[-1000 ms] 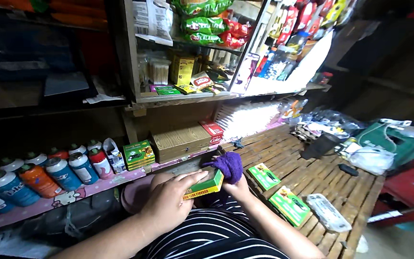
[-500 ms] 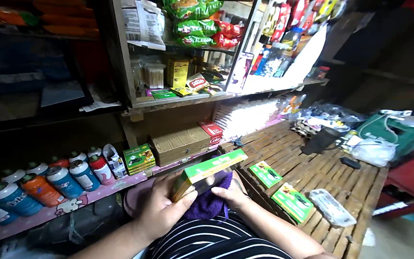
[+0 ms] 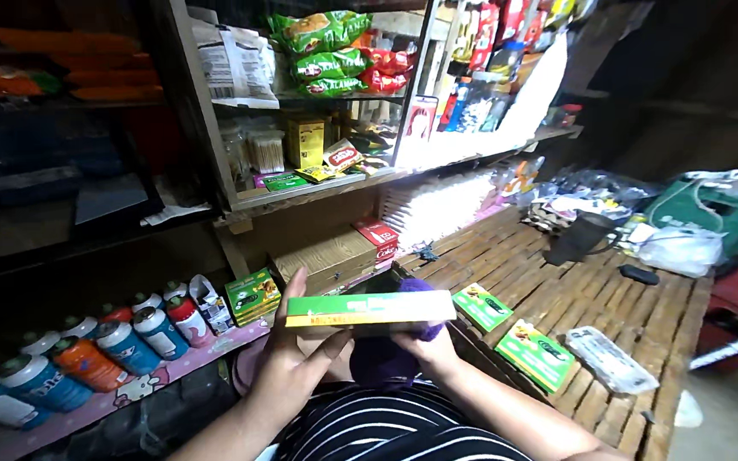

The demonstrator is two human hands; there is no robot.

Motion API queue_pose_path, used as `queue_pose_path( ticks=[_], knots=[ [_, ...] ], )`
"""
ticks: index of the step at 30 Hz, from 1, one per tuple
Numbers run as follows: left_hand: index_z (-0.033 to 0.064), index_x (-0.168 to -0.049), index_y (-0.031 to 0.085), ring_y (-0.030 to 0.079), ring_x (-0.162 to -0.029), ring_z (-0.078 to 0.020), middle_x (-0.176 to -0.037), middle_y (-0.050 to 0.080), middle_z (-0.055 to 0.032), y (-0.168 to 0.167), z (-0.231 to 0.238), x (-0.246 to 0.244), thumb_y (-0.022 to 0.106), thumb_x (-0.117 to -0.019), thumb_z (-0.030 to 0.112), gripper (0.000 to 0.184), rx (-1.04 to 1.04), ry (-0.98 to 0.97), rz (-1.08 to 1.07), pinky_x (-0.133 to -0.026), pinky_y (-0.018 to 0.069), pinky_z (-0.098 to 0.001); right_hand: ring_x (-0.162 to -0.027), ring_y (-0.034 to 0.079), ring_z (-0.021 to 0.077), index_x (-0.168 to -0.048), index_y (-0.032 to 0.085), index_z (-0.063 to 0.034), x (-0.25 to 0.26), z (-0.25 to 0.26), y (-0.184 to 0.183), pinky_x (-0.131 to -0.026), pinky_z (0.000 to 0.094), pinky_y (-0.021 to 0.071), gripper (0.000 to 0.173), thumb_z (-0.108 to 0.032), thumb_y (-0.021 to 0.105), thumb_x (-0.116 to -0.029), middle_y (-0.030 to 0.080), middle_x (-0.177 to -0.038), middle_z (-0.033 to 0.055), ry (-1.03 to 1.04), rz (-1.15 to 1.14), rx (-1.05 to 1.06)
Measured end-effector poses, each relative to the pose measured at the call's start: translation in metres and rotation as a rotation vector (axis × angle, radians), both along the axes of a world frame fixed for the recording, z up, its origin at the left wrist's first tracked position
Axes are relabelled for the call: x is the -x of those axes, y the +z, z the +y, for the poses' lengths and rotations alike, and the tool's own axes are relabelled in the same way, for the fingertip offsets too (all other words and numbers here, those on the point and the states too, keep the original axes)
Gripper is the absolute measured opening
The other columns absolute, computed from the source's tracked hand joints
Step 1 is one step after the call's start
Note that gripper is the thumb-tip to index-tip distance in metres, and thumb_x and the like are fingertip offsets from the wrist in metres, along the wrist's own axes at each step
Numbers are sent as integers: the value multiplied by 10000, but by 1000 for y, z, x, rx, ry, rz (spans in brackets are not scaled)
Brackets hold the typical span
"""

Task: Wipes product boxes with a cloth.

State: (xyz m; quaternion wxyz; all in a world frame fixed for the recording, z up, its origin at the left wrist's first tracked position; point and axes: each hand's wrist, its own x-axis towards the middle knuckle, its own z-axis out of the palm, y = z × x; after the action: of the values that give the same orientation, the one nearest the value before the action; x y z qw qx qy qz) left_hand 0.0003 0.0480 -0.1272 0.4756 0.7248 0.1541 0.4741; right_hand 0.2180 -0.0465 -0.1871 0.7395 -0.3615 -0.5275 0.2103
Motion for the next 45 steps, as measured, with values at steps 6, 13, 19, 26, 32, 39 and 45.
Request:
queue_pose_path(
  ticks=[6,13,19,26,32,39,45],
  knots=[
    [32,-1509,355,605,-1228,-94,-1390,588,-33,23,-18,2,756,-868,154,766,494,-41,119,-990,553,-269,-1090,674,13,-1196,683,-177,-5,3,0,-993,275,571,461,-151,871,-776,737,-1137,-118,-175,-156,-139],
    [34,-1100,598,728,-893,-205,-970,729,-103,30,-20,3,380,-1010,-6,239,896,-98,-62,-801,624,-382,-1159,662,174,-1209,666,-7,-19,17,-15,-1038,385,543,408,-252,760,-897,708,-1197,120,-269,-411,-223],
    [106,-979,739,734,-934,-215,-999,751,-126,16,-5,11,441,-909,147,309,931,-478,-334,-846,602,-398,-1211,644,205,-1227,660,-18,-20,20,-16,-1078,408,517,399,-261,736,-920,697,-1237,136,-285,-451,-226],
    [92,-1240,650,646,-1171,-323,-1236,661,-186,20,-1,9,776,-769,438,599,1000,-771,-572,-987,529,-511,-1219,637,197,-1251,645,8,-11,18,-14,-1088,396,511,445,-249,753,-904,680,-1262,153,-295,-419,-217],
    [105,-1279,662,668,-1171,-284,-1249,687,-153,14,-4,11,696,-930,409,464,812,-767,-470,-996,551,-483,-1317,569,211,-1285,614,-93,-11,17,-13,-1141,407,454,440,-314,728,-922,634,-1355,124,-265,-498,-253],
    [137,-1354,617,628,-1235,-303,-1317,650,-158,11,-6,7,656,-902,568,625,832,-821,-446,-1050,512,-509,-1315,561,200,-1287,622,-100,-3,14,-13,-1136,395,457,431,-258,750,-908,616,-1364,112,-253,-465,-245],
    [138,-1348,616,630,-1231,-301,-1312,650,-161,14,-9,6,633,-899,603,647,816,-740,-469,-1028,524,-529,-1327,537,206,-1293,610,-118,-1,15,-15,-1144,403,439,472,-281,773,-881,586,-1370,147,-202,-555,-157]
  ],
)
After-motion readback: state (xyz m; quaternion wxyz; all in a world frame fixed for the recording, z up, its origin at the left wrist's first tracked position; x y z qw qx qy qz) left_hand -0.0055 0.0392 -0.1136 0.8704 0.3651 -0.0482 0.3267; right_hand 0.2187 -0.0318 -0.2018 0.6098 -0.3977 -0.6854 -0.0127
